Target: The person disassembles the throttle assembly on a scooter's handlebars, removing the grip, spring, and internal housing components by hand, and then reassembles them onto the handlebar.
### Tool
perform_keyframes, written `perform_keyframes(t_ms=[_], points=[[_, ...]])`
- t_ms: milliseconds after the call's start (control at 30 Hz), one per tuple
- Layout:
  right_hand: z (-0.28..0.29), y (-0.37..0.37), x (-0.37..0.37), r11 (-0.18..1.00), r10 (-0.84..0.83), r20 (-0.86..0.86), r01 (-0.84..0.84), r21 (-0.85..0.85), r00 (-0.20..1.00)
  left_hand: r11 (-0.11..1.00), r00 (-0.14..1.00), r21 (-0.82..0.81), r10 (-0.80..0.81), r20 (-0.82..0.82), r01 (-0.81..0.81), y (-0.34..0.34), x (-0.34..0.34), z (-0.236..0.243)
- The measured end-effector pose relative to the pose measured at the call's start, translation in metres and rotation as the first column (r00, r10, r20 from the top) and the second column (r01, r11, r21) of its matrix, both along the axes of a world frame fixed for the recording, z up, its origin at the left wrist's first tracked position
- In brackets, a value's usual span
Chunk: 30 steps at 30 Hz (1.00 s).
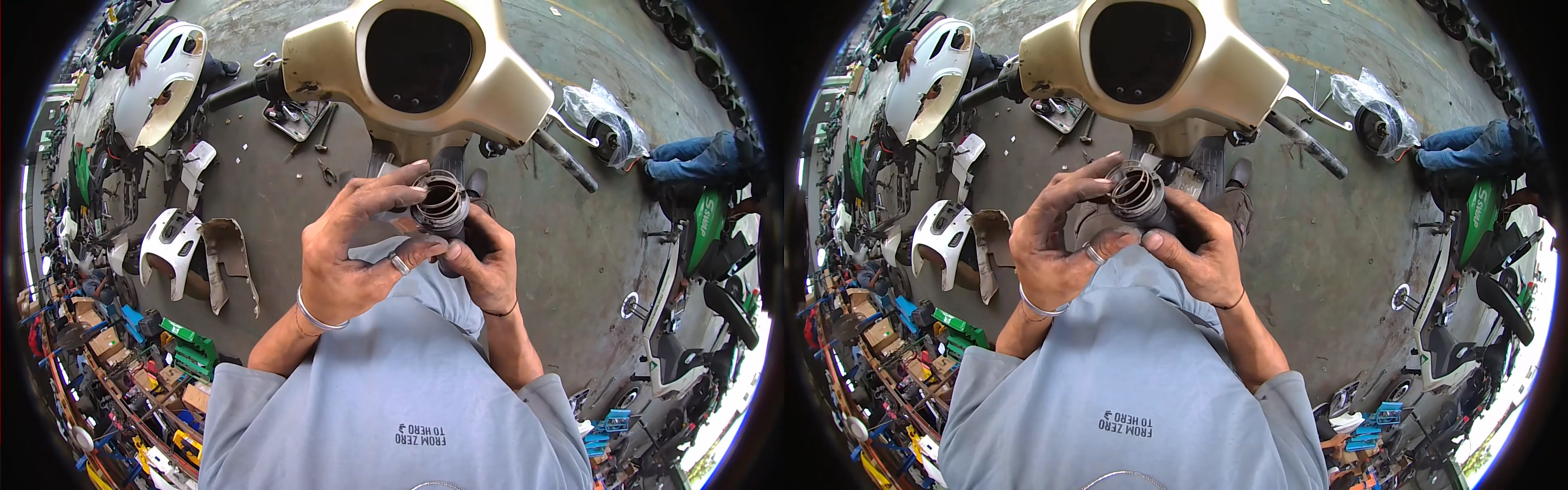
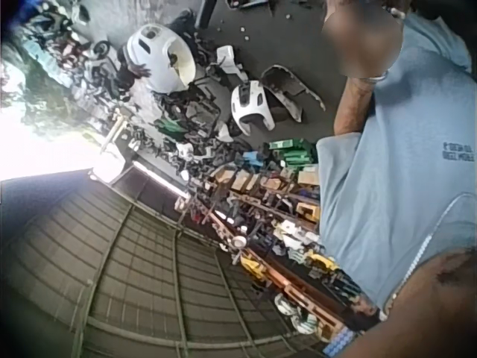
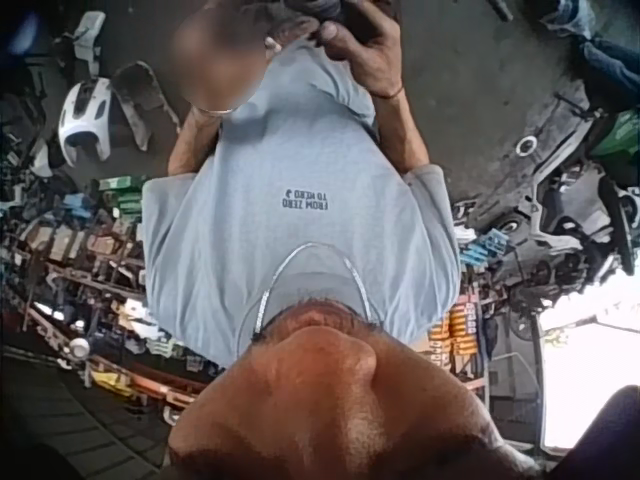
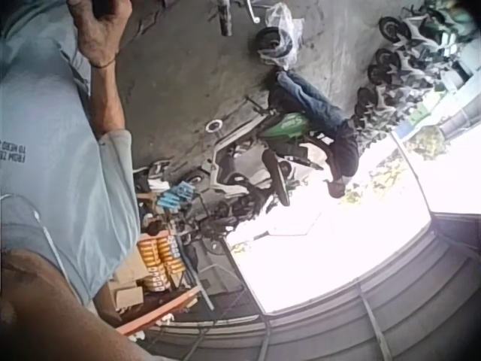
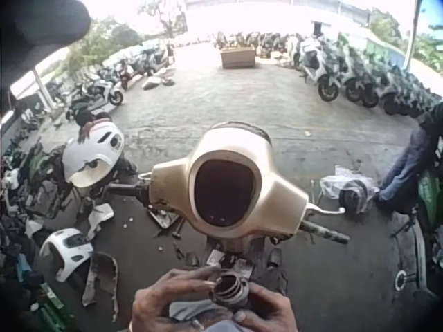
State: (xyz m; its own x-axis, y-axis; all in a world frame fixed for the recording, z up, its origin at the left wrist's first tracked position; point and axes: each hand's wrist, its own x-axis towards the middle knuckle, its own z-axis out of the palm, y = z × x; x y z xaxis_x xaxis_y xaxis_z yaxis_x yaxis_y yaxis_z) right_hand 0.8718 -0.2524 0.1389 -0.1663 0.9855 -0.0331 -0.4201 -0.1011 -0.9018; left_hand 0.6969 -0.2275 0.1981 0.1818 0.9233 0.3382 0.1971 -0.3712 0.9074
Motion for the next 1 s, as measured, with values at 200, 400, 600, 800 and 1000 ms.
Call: perform_keyframes(t_ms=[200, 400, 600, 800, 1000], points=[[-0.001, -0.001, 0.002, 0.979, 0.120, -0.219, -0.152, -0.133, 0.968, 0.989, 0.982, 0.137, -0.020, -0.189, 0.047, 0.007, -0.009, 0.001], [-0.002, -0.003, 0.002, 0.974, 0.147, -0.207, -0.178, -0.140, 0.967, 0.978, 0.980, 0.185, -0.060, -0.192, 0.096, 0.019, -0.014, 0.006], [-0.001, -0.003, 0.002, 0.977, 0.155, -0.175, -0.178, -0.121, 0.972, 0.944, 0.956, 0.253, -0.146, -0.255, 0.211, 0.025, -0.021, 0.010], [-0.005, -0.002, 0.007, 0.980, 0.175, -0.093, -0.183, -0.078, 0.980, 0.923, 0.934, 0.239, -0.235, -0.268, 0.301, 0.030, -0.028, 0.012], [-0.008, 0.001, 0.009, 0.989, 0.148, 0.043, -0.148, 0.004, 0.988, 0.904, 0.896, 0.186, -0.318, -0.310, 0.385, 0.033, -0.034, 0.012]])
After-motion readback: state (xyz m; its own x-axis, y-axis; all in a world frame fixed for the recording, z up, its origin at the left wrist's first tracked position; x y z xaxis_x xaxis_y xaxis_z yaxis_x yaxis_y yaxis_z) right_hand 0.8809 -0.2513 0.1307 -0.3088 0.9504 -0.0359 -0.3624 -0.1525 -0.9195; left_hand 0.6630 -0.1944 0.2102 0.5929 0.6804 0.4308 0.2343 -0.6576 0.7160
